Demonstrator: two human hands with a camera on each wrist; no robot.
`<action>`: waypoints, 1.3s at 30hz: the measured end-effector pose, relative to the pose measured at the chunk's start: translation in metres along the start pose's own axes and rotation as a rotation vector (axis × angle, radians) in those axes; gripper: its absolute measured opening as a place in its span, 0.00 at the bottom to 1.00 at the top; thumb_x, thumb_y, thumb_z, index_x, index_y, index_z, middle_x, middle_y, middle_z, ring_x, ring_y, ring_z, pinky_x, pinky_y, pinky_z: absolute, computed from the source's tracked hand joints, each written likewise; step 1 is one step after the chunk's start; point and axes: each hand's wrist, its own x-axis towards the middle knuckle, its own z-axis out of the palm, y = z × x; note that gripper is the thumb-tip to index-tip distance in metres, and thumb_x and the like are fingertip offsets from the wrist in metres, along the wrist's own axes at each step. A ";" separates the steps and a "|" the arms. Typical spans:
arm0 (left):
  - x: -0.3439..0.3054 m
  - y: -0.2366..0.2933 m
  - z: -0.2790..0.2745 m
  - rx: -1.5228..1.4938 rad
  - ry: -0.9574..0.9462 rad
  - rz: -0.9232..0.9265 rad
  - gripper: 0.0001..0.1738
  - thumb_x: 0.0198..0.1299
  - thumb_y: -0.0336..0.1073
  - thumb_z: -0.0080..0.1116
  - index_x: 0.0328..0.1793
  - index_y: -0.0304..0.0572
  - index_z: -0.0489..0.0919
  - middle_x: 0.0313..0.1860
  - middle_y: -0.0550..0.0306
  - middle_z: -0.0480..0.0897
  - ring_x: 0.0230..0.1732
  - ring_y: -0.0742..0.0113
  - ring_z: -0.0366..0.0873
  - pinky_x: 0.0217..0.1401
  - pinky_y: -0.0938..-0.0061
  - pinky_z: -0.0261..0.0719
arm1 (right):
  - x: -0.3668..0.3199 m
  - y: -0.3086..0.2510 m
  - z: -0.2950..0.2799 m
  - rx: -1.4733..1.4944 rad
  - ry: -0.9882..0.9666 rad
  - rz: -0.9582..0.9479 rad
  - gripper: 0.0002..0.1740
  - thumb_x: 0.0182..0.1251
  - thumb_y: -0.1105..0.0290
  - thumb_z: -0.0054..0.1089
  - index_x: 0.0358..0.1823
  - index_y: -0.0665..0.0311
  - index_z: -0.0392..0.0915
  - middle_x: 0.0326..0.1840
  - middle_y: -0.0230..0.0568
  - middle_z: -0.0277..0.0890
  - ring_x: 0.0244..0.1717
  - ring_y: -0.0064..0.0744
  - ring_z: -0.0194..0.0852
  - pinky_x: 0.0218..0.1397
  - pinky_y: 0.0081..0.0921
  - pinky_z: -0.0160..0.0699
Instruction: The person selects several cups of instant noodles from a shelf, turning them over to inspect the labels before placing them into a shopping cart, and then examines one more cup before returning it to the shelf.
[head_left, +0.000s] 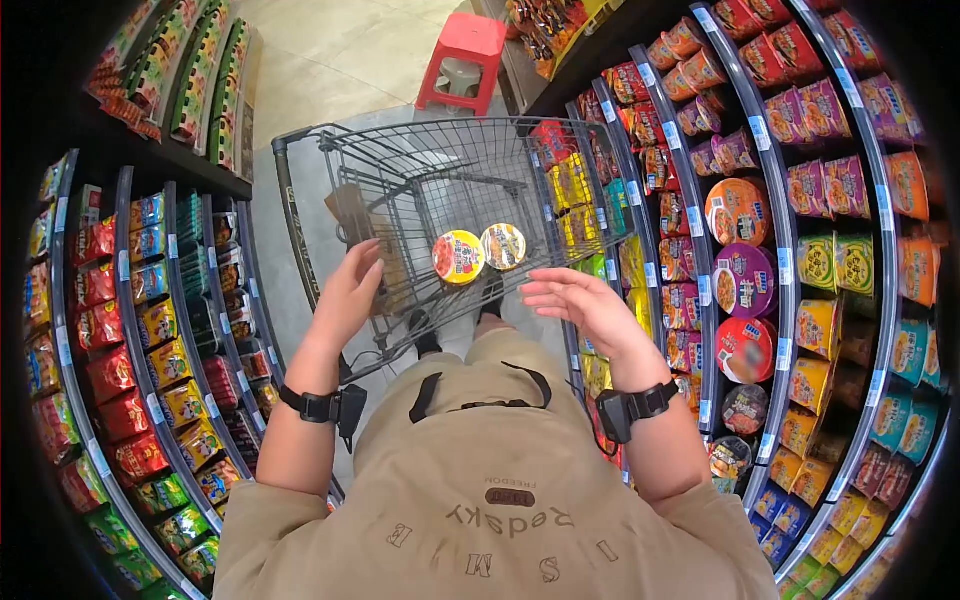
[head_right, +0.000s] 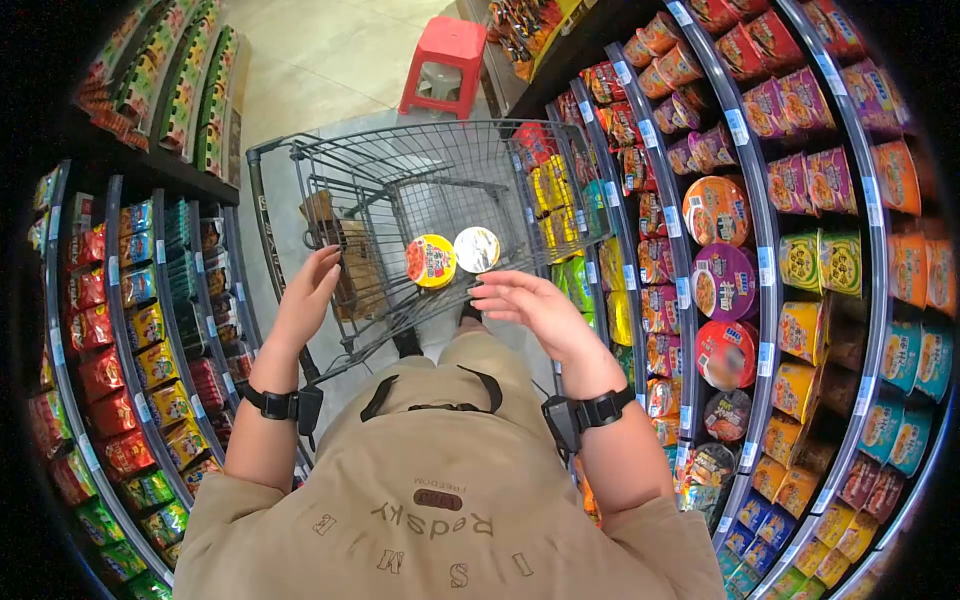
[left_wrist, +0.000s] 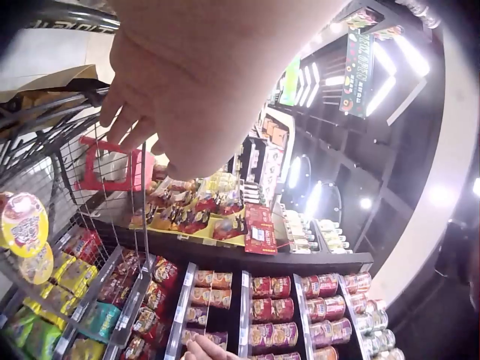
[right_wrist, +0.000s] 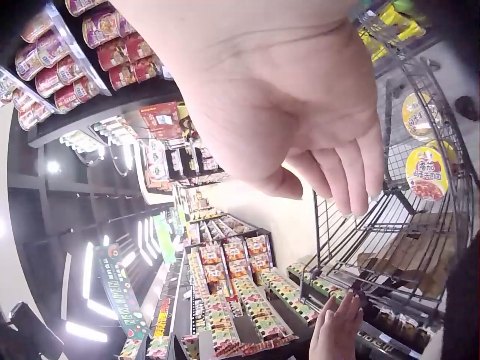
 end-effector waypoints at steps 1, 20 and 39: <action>0.005 -0.004 0.003 -0.007 0.000 -0.004 0.24 0.78 0.37 0.53 0.76 0.35 0.70 0.72 0.36 0.78 0.75 0.50 0.76 0.75 0.64 0.73 | 0.003 0.001 -0.001 0.009 0.000 0.010 0.25 0.81 0.65 0.50 0.71 0.73 0.71 0.67 0.55 0.80 0.65 0.42 0.82 0.70 0.36 0.78; 0.112 -0.062 0.083 0.221 -0.165 -0.309 0.29 0.77 0.42 0.55 0.77 0.35 0.68 0.71 0.35 0.78 0.72 0.46 0.77 0.73 0.61 0.75 | 0.190 0.080 -0.085 0.244 0.029 0.360 0.31 0.80 0.69 0.51 0.78 0.75 0.60 0.75 0.55 0.70 0.73 0.43 0.73 0.72 0.39 0.78; 0.165 -0.193 0.180 0.001 -0.027 -0.670 0.43 0.74 0.53 0.58 0.80 0.23 0.61 0.68 0.28 0.78 0.71 0.45 0.78 0.72 0.62 0.74 | 0.287 0.179 -0.071 -0.181 -0.002 0.537 0.31 0.75 0.64 0.59 0.77 0.62 0.67 0.36 0.31 0.76 0.33 0.22 0.71 0.34 0.28 0.71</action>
